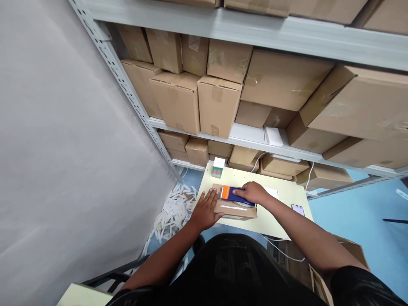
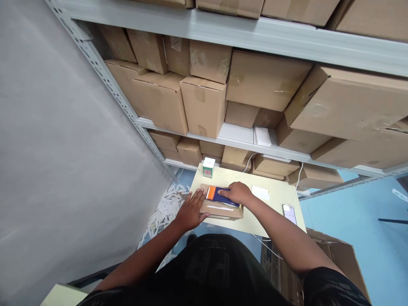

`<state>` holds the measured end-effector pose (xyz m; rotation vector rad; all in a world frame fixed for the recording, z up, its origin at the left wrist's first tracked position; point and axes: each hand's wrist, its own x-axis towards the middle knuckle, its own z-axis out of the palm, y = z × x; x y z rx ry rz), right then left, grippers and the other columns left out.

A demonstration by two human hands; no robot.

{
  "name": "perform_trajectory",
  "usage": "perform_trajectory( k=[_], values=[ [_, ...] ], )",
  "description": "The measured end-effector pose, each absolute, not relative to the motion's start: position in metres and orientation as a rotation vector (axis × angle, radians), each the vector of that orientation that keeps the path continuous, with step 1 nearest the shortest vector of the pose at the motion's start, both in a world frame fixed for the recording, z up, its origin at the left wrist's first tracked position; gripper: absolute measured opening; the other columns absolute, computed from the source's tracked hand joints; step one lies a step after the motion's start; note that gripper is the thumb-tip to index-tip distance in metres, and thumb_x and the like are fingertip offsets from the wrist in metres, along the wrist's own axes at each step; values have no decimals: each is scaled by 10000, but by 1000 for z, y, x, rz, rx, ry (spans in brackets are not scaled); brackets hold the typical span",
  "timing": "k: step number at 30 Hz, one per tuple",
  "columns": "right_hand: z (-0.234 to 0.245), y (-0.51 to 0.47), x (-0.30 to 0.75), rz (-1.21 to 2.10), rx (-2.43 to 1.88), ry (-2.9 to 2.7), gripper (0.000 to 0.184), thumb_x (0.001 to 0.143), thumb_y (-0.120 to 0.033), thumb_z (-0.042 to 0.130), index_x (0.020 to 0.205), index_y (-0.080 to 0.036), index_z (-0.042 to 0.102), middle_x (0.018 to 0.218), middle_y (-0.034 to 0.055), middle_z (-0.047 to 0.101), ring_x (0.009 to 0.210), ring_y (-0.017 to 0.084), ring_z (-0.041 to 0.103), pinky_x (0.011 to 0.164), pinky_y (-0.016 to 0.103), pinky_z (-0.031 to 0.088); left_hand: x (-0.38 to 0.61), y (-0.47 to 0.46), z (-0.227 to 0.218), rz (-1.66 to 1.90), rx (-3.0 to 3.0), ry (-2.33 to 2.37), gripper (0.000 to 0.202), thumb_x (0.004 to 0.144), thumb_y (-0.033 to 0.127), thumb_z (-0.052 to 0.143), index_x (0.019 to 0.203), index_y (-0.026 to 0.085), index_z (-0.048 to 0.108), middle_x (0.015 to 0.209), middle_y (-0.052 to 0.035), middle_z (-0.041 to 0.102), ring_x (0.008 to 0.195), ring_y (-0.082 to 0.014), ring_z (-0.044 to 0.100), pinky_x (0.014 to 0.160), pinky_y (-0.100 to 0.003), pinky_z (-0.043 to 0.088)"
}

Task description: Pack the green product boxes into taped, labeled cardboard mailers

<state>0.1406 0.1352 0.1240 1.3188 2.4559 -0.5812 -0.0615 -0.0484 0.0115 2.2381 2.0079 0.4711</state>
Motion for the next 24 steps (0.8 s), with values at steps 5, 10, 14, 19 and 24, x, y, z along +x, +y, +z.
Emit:
perform_trajectory(
  k=[5, 10, 14, 19, 24],
  values=[
    [129, 147, 165, -644, 1370, 2438, 757, 824, -889, 440, 698, -209, 747, 719, 105, 714, 681, 220, 631, 563, 296, 309, -62, -46, 11, 433, 2254, 2022, 867, 937, 597, 547, 1602, 89, 319, 1648, -213, 336, 1549, -349, 277, 1259, -538, 189],
    [137, 162, 207, -659, 1406, 2450, 710, 826, -856, 486, 647, -210, 721, 658, 91, 677, 651, 213, 594, 584, 307, 302, -66, -37, 9, 440, 2246, 2055, 850, 933, 597, 559, 1591, 104, 346, 1642, -215, 347, 1547, -350, 285, 1256, -532, 218],
    [130, 179, 266, -670, 1469, 2447, 696, 821, -839, 505, 538, -212, 611, 565, 59, 608, 573, 185, 529, 555, 307, 272, -77, -47, -10, 376, 2100, 2153, 821, 941, 628, 523, 1537, 71, 433, 1580, -249, 436, 1520, -394, 330, 1229, -567, 276],
    [106, 188, 306, -930, 1684, 2388, 675, 810, -824, 529, 536, -210, 577, 505, 14, 547, 540, 160, 488, 552, 304, 290, -71, -59, -37, 488, 1869, 2064, 765, 989, 602, 449, 1588, 137, 349, 1640, -186, 366, 1523, -347, 343, 1202, -514, 373],
    [89, 183, 296, -1125, 1710, 2383, 640, 788, -794, 597, 541, -204, 589, 486, -13, 523, 528, 142, 465, 546, 294, 307, -38, -22, -26, 687, 1779, 1881, 737, 1006, 553, 459, 1618, 188, 271, 1662, -141, 341, 1532, -281, 342, 1234, -475, 357]
  ],
)
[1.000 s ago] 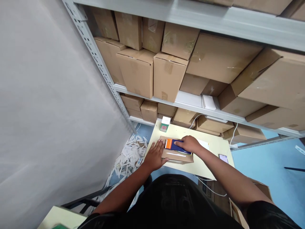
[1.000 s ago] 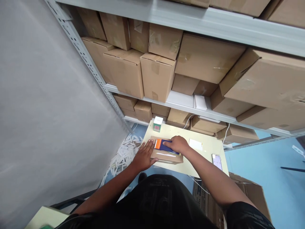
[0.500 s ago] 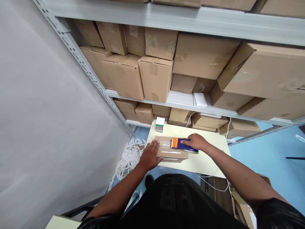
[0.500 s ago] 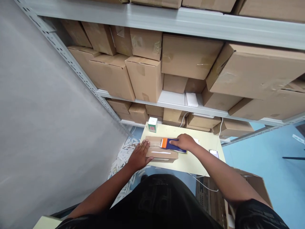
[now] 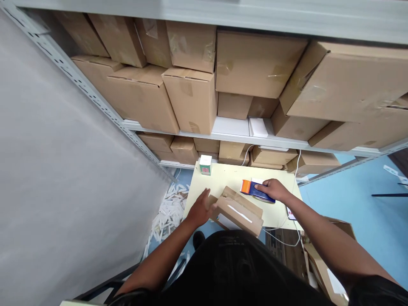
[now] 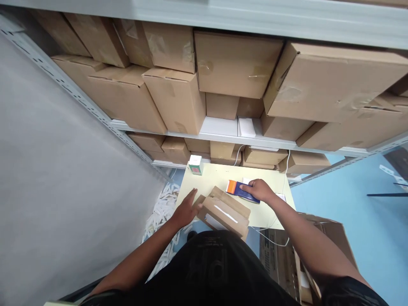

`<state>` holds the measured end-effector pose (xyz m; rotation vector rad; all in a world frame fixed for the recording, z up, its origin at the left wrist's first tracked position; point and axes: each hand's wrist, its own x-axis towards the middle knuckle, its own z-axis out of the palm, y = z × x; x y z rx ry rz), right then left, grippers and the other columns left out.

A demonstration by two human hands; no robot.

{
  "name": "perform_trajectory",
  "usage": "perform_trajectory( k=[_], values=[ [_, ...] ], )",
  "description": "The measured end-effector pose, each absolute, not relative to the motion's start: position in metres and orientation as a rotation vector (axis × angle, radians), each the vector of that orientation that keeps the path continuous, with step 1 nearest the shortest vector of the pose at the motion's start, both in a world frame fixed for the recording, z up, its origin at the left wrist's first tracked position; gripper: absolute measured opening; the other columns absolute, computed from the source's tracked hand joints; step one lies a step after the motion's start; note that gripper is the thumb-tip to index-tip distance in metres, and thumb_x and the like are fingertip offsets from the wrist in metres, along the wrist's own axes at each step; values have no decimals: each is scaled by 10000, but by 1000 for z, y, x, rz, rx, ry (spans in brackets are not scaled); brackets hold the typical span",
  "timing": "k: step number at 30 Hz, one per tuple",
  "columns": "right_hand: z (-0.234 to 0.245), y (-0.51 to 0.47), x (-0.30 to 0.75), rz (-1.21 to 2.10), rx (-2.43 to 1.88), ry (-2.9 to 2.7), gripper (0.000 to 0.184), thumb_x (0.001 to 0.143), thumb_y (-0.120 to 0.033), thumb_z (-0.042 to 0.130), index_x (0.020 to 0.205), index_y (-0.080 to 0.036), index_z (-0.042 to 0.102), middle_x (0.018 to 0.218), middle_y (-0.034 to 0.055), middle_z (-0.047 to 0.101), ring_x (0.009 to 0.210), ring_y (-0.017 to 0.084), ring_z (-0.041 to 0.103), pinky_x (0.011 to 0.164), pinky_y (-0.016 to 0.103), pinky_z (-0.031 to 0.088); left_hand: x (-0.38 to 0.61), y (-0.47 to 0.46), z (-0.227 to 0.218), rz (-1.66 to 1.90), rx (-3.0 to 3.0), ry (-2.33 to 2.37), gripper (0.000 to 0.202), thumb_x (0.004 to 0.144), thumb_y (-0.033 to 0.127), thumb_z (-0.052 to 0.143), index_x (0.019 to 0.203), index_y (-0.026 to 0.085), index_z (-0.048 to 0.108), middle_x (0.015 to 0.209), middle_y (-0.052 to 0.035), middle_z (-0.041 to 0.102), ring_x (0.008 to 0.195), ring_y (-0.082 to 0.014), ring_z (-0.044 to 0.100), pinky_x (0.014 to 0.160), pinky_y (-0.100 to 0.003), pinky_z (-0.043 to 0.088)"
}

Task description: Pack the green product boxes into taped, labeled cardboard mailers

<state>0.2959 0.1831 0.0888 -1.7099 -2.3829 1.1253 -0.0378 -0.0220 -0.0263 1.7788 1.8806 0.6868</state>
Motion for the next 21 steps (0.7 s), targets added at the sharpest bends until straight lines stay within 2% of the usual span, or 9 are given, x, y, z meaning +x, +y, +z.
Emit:
perform_trajectory(
  k=[5, 9, 15, 18, 21],
  values=[
    [80, 182, 302, 1171, -1728, -2361, 635, 781, -786, 614, 533, -202, 595, 473, -16, 515, 512, 138, 453, 534, 291, 304, -11, 27, -17, 676, 1744, 1790, 700, 959, 523, 557, 1542, 160, 424, 1613, -167, 420, 1509, -320, 378, 1238, -516, 340],
    [82, 183, 306, 1219, -1722, -2309, 640, 771, -789, 624, 523, -201, 573, 468, -27, 482, 507, 131, 434, 525, 286, 299, -5, 45, -25, 581, 1686, 1728, 744, 873, 479, 668, 1517, 166, 467, 1608, -164, 430, 1511, -343, 367, 1238, -522, 335],
    [103, 187, 287, 1264, -1625, -2313, 648, 752, -784, 657, 508, -202, 506, 467, -49, 387, 507, 115, 373, 506, 280, 263, -5, 51, -26, 582, 1704, 1580, 671, 862, 261, 587, 1515, 155, 478, 1588, -142, 462, 1470, -291, 441, 1241, -475, 353],
    [111, 190, 277, 1267, -1600, -2340, 650, 747, -784, 661, 510, -202, 497, 473, -50, 378, 507, 113, 363, 503, 280, 257, -8, 58, -20, 546, 1747, 1546, 658, 857, 232, 573, 1507, 168, 500, 1653, -118, 363, 1523, -294, 356, 1257, -469, 325],
    [115, 193, 272, 1270, -1604, -2344, 655, 741, -797, 653, 514, -201, 504, 477, -47, 384, 509, 115, 364, 505, 281, 259, -13, 66, -14, 468, 1845, 1469, 725, 854, 331, 648, 1542, 194, 464, 1678, -103, 313, 1564, -319, 252, 1276, -483, 276]
  ],
)
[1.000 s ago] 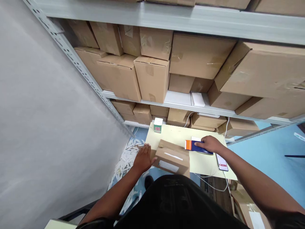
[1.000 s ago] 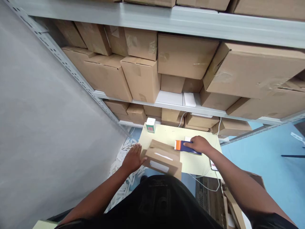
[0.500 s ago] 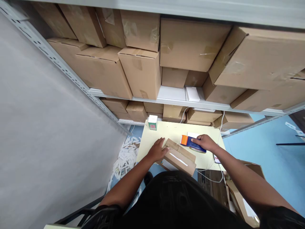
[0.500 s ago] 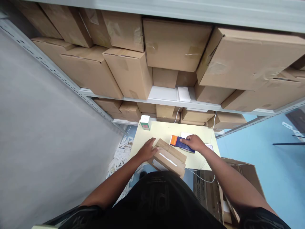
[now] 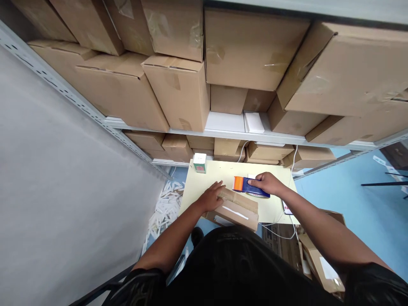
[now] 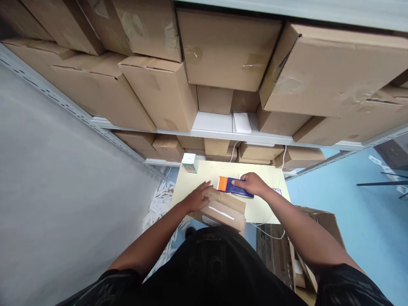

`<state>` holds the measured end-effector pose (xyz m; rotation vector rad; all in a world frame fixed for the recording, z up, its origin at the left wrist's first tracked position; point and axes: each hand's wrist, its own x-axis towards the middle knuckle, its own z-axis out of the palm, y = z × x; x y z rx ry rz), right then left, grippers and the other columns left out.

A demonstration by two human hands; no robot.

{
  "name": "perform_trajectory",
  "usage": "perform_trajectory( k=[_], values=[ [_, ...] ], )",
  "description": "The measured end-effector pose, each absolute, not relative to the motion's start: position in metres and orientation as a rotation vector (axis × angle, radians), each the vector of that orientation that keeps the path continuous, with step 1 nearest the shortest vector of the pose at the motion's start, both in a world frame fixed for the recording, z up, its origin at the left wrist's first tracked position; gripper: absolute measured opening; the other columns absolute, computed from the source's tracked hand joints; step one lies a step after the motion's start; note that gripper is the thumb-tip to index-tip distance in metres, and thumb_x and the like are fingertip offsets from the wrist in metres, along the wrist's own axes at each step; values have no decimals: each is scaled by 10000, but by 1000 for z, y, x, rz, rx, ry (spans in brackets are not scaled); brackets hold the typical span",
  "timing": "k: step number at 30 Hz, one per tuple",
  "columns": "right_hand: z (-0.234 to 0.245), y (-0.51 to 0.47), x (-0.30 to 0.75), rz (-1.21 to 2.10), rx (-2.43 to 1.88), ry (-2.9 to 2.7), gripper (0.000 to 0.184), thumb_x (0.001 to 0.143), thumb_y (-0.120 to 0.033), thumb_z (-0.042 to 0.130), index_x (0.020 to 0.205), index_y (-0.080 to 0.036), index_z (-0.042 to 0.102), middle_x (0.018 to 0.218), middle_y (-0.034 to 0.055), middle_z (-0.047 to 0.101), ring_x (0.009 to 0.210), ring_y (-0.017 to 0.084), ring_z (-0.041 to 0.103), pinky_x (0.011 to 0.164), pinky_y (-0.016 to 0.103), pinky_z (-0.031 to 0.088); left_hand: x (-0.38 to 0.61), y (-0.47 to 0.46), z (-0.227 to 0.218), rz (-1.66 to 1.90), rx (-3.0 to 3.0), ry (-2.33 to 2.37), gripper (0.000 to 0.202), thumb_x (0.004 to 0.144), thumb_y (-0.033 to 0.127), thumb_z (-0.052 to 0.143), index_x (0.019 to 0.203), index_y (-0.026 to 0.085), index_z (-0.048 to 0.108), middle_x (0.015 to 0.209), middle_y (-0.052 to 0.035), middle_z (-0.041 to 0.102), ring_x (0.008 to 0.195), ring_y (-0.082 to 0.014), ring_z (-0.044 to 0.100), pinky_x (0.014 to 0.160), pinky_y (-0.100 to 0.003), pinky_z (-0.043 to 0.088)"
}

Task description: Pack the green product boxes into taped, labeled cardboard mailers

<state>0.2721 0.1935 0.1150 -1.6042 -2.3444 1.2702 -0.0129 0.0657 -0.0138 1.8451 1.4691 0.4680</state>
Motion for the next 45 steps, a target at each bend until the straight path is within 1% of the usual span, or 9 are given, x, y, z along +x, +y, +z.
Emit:
perform_trajectory(
  k=[4, 7, 15, 21, 26, 30, 34, 40, 45],
  values=[
    [118, 198, 269, 1247, -1616, -2374, 671, 725, -819, 646, 511, -204, 489, 473, -48, 374, 509, 114, 351, 510, 285, 249, -19, 67, -7, 298, 1921, 1331, 1100, 661, 594, 844, 1590, 234, 376, 1663, -126, 341, 1564, -387, 214, 1261, -540, 272],
    [123, 199, 262, 1258, -1590, -2395, 675, 721, -816, 653, 505, -208, 451, 476, -54, 344, 511, 110, 331, 511, 285, 236, -25, 57, -3, 285, 1924, 1341, 1180, 589, 635, 882, 1578, 221, 390, 1655, -156, 337, 1556, -399, 227, 1246, -533, 304],
    [145, 206, 237, 1237, -1438, -2358, 702, 732, -840, 625, 502, -209, 420, 507, -47, 334, 524, 107, 327, 503, 279, 227, -48, 29, -2, 641, 1904, 1732, 798, 810, 481, 774, 1505, 230, 474, 1664, -138, 301, 1536, -353, 283, 1253, -531, 308],
    [130, 210, 234, 1214, -1473, -2373, 721, 719, -863, 619, 478, -207, 438, 488, -37, 333, 513, 111, 334, 488, 279, 225, -23, 44, -23, 792, 1719, 1813, 554, 915, 406, 649, 1413, 188, 547, 1554, -168, 449, 1481, -350, 377, 1227, -567, 341],
    [114, 209, 250, 1278, -1523, -2365, 699, 712, -837, 648, 481, -202, 469, 482, -47, 332, 511, 105, 322, 491, 275, 229, -7, 31, -37, 888, 1733, 1725, 606, 889, 449, 701, 1407, 190, 523, 1495, -157, 497, 1471, -322, 399, 1238, -539, 346],
    [105, 211, 269, 1398, -1561, -2252, 677, 726, -813, 660, 505, -198, 485, 487, -53, 340, 511, 103, 321, 491, 267, 228, 2, 12, -42, 966, 1766, 1713, 569, 906, 407, 677, 1401, 183, 509, 1528, -160, 458, 1498, -317, 366, 1251, -536, 335],
    [88, 206, 285, 1477, -1582, -2077, 673, 746, -819, 636, 530, -196, 496, 490, -49, 374, 507, 104, 336, 491, 262, 240, 7, 7, -43, 1039, 1802, 1708, 523, 914, 383, 660, 1372, 183, 509, 1450, -161, 517, 1493, -318, 377, 1234, -549, 367],
    [58, 192, 298, 1443, -1555, -1935, 677, 757, -823, 614, 522, -203, 473, 483, -47, 381, 503, 106, 337, 501, 259, 254, 0, 16, -36, 1019, 1865, 1679, 456, 928, 385, 633, 1327, 191, 529, 1380, -165, 560, 1459, -322, 425, 1207, -560, 410],
    [62, 191, 295, 1421, -1489, -1839, 677, 766, -818, 611, 522, -213, 428, 506, -45, 354, 519, 107, 327, 508, 262, 255, -7, 25, -27, 1052, 1890, 1681, 384, 951, 351, 587, 1299, 193, 544, 1388, -170, 555, 1418, -308, 469, 1193, -565, 422]
  ],
)
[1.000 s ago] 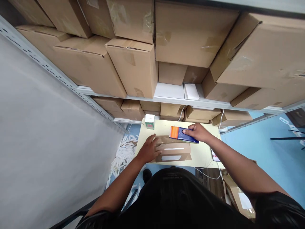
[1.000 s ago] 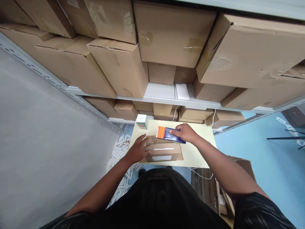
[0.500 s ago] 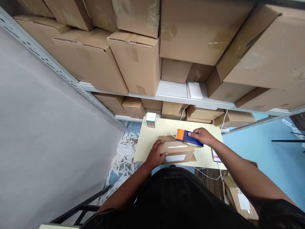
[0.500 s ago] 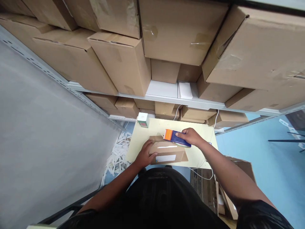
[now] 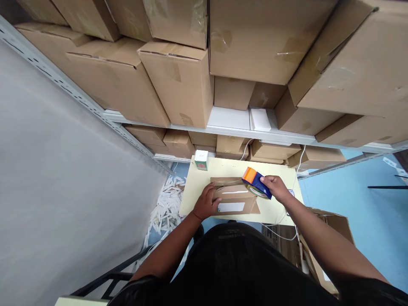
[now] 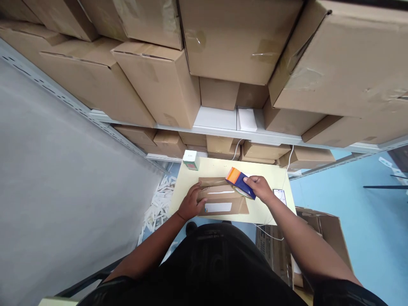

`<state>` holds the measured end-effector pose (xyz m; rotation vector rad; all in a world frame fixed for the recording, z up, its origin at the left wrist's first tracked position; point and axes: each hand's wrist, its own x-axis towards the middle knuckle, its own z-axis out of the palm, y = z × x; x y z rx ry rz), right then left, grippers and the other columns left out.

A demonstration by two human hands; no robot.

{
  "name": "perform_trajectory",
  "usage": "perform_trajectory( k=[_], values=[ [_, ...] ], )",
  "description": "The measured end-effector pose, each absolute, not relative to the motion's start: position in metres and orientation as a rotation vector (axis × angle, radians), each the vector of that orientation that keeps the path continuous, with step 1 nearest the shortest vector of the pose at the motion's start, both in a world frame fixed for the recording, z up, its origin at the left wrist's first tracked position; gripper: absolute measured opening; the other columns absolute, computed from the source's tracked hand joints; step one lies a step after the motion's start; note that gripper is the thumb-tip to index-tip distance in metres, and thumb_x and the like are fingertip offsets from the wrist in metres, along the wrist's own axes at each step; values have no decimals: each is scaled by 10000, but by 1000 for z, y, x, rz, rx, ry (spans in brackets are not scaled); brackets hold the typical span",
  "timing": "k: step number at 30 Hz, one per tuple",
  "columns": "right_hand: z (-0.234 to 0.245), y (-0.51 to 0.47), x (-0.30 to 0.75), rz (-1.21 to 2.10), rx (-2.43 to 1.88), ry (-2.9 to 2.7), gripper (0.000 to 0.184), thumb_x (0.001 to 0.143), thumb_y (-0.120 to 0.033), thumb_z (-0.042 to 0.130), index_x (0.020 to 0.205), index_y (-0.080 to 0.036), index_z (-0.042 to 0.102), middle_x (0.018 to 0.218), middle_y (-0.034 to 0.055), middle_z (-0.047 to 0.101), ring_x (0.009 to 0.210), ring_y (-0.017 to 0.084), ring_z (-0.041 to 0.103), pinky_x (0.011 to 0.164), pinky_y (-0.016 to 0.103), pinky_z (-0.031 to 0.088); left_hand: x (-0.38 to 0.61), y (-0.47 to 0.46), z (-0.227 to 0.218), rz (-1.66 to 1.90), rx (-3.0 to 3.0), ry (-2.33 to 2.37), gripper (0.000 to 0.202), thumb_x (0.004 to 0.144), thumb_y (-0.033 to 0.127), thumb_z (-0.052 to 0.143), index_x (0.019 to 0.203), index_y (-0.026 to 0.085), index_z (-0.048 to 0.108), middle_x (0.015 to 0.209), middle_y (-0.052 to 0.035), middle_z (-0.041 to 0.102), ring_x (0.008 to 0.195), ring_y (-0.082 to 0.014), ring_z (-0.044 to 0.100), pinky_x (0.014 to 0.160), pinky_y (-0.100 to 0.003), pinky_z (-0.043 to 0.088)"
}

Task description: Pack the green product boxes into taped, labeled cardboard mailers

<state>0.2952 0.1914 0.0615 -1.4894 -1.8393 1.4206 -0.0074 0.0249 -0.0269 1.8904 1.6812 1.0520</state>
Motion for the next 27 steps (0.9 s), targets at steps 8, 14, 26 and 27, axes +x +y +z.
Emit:
perform_trajectory(
  k=[8, 14, 26, 27],
  values=[
    [84, 191, 291, 1437, -1440, -1903, 649, 794, -765, 636, 536, -213, 413, 524, -49, 324, 528, 102, 309, 505, 261, 237, -5, 34, -16, 1137, 1868, 1706, 219, 959, 329, 555, 1139, 210, 594, 1263, -148, 609, 1320, -306, 529, 1147, -594, 440],
    [92, 186, 290, 1393, -1465, -2002, 646, 785, -770, 636, 532, -211, 435, 515, -42, 352, 524, 109, 336, 506, 264, 246, -11, 35, -14, 1066, 1910, 1660, 210, 991, 348, 472, 1052, 214, 622, 1090, -121, 661, 1313, -292, 541, 1238, -611, 293],
    [71, 184, 275, 1424, -1507, -2074, 657, 768, -803, 608, 525, -211, 459, 510, -34, 370, 528, 117, 353, 507, 269, 255, 0, 12, -44, 801, 2003, 1673, 264, 966, 253, 473, 1119, 206, 682, 1090, -100, 674, 1426, -295, 450, 1262, -611, 189],
    [71, 185, 273, 1425, -1509, -2071, 656, 765, -803, 611, 526, -211, 463, 509, -34, 369, 527, 117, 352, 506, 268, 254, 1, 12, -47, 822, 2000, 1661, 273, 969, 250, 477, 1152, 200, 673, 1114, -106, 667, 1435, -296, 443, 1260, -604, 207]
  ],
)
